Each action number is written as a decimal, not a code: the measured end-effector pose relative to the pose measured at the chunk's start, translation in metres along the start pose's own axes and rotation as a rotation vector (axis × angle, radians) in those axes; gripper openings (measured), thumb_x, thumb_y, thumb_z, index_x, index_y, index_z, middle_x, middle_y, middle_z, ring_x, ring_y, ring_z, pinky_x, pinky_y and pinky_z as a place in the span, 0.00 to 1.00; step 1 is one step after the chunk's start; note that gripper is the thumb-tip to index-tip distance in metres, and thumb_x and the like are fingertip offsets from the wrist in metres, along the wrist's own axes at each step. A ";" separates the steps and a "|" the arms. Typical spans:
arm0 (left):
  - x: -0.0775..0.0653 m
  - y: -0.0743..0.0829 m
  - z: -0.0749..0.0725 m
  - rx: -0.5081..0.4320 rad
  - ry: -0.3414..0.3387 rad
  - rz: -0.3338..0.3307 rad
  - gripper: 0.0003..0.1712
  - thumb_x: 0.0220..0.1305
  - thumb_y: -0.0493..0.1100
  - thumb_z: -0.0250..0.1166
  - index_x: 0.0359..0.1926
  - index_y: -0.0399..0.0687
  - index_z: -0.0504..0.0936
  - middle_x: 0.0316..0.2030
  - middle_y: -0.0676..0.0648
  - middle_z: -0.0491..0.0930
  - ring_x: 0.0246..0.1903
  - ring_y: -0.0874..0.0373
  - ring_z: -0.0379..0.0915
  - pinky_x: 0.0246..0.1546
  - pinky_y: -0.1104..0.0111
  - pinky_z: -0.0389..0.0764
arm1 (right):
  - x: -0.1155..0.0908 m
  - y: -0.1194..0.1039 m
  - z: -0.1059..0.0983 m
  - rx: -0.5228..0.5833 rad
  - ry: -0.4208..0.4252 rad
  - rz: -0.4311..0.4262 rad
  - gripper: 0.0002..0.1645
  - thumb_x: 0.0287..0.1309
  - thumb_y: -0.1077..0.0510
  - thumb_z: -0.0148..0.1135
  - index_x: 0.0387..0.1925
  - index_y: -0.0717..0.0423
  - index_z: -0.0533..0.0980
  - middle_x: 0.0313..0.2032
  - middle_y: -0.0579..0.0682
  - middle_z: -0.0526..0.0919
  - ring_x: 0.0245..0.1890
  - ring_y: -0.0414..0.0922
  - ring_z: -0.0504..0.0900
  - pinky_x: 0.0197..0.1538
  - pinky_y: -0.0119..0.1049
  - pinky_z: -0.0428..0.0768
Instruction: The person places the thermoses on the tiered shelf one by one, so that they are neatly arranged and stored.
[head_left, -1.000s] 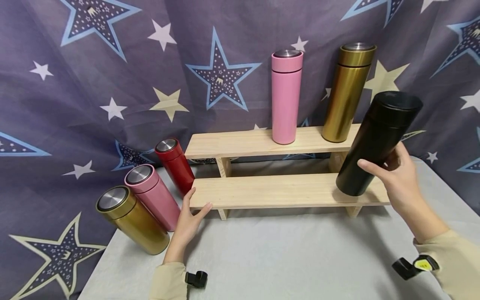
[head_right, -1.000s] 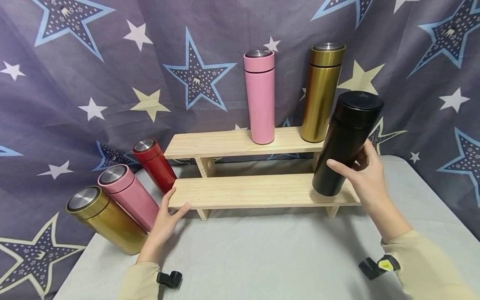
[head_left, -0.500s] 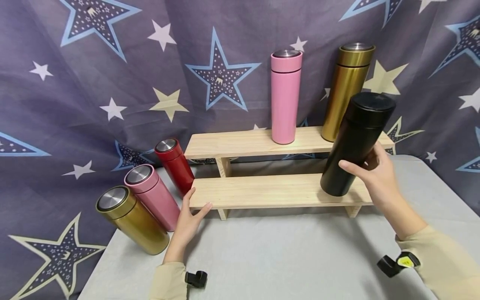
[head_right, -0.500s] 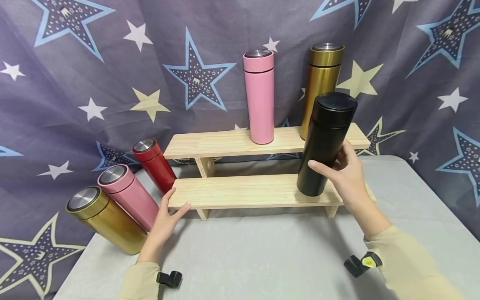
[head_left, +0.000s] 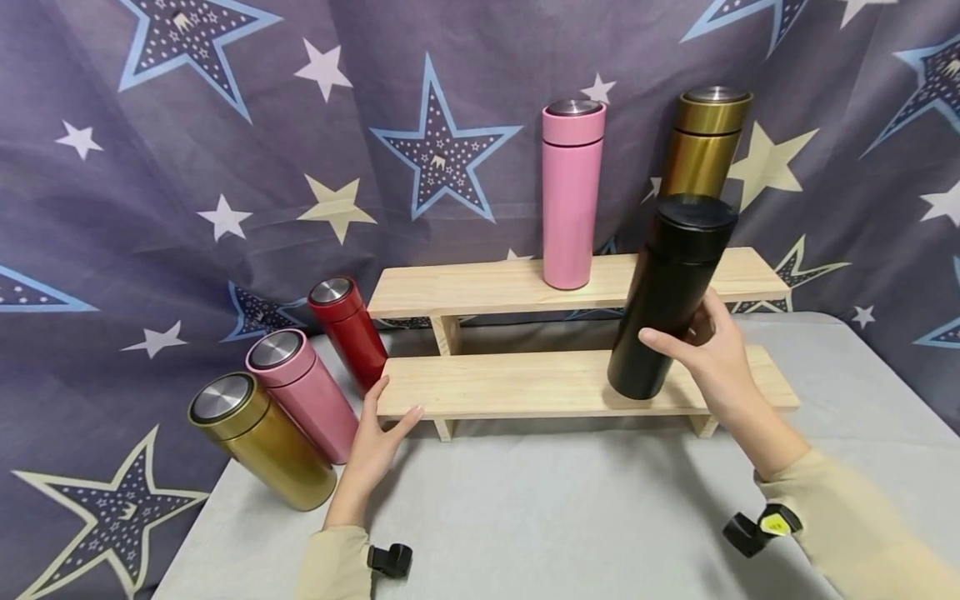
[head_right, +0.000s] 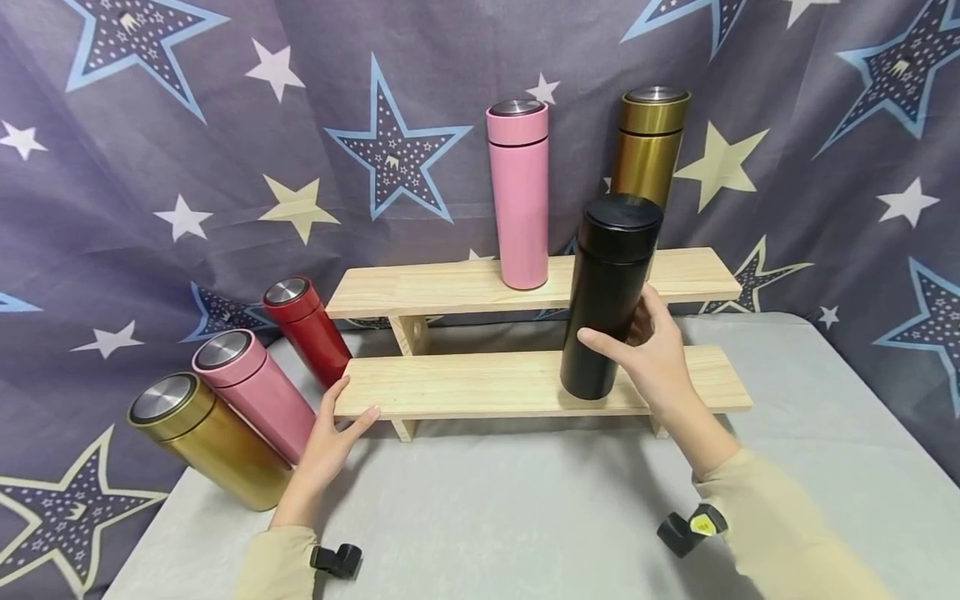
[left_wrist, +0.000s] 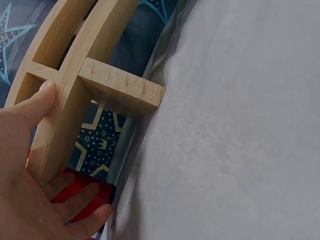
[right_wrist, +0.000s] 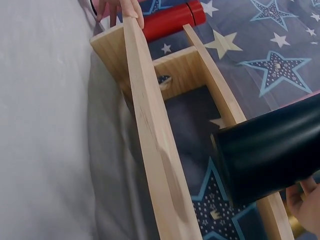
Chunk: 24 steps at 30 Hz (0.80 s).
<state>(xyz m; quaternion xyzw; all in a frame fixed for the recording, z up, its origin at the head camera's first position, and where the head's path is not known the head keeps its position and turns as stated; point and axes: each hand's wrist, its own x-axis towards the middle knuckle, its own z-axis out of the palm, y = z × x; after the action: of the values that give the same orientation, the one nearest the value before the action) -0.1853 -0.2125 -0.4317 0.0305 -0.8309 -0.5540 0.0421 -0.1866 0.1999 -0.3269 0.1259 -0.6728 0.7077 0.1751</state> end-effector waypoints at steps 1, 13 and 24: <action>0.000 0.000 0.000 -0.004 -0.002 -0.003 0.49 0.65 0.50 0.69 0.77 0.50 0.49 0.75 0.37 0.47 0.74 0.45 0.41 0.70 0.46 0.49 | 0.000 0.000 0.003 -0.003 -0.005 0.003 0.40 0.54 0.70 0.70 0.67 0.49 0.68 0.54 0.48 0.78 0.53 0.42 0.75 0.52 0.26 0.74; 0.003 -0.005 0.001 -0.015 -0.001 0.006 0.50 0.64 0.49 0.69 0.78 0.50 0.48 0.75 0.36 0.46 0.74 0.44 0.41 0.70 0.45 0.49 | 0.006 0.001 0.034 0.024 -0.075 0.017 0.41 0.55 0.68 0.69 0.68 0.49 0.66 0.57 0.50 0.77 0.54 0.45 0.76 0.55 0.30 0.74; 0.001 -0.004 0.001 -0.003 0.008 0.012 0.50 0.64 0.51 0.69 0.77 0.51 0.49 0.75 0.37 0.47 0.74 0.44 0.42 0.70 0.45 0.50 | 0.009 0.005 0.056 0.015 -0.090 0.029 0.41 0.53 0.66 0.71 0.67 0.49 0.66 0.57 0.50 0.77 0.55 0.45 0.76 0.56 0.32 0.74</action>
<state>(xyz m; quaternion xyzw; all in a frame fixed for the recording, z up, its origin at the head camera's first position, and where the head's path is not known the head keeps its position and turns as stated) -0.1865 -0.2137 -0.4357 0.0277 -0.8301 -0.5547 0.0485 -0.2000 0.1450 -0.3240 0.1493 -0.6764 0.7088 0.1332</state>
